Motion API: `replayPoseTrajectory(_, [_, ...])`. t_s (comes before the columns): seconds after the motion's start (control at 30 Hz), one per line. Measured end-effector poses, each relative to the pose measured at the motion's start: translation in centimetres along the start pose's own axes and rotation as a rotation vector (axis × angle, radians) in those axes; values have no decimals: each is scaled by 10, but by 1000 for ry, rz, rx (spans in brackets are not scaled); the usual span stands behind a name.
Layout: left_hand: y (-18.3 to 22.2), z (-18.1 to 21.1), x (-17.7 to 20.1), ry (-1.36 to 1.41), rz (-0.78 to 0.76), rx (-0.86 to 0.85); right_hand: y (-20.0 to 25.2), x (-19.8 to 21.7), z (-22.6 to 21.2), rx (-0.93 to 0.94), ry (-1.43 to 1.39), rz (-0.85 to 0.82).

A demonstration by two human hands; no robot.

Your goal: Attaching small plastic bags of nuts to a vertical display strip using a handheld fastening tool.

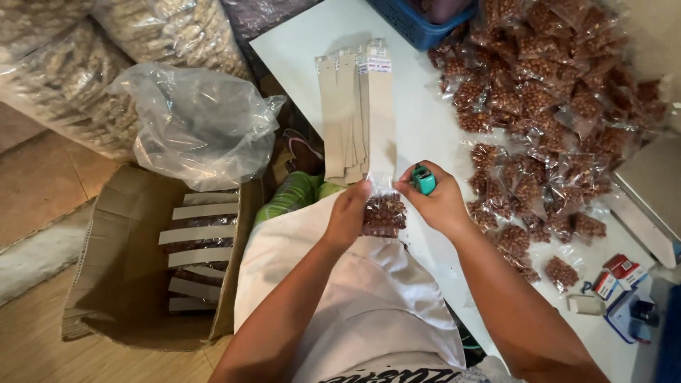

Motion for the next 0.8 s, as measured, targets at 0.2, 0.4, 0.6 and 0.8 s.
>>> replayPoseTrajectory(0.2, [-14, -16, 9, -249, -13, -166, -1, 2, -15, 43, 19, 18])
replayPoseTrajectory(0.4, [12, 37, -4, -523, 28, -332, -25, 18, -13, -86, -584, 472])
replayPoseTrajectory(0.6, [28, 67, -17, -658, 78, -565, -19, -18, -32, -341, -813, 559])
replayPoseTrajectory(0.8, [32, 77, -24, -710, 22, -470, -42, -40, 27, -435, -1039, 438])
Point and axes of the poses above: each hand's wrist, its own y-axis away from the middle knuckle, its own x-axis out of the back of the hand, z = x × y, the point moved 9 cm from there along -y, towards the middle knuckle
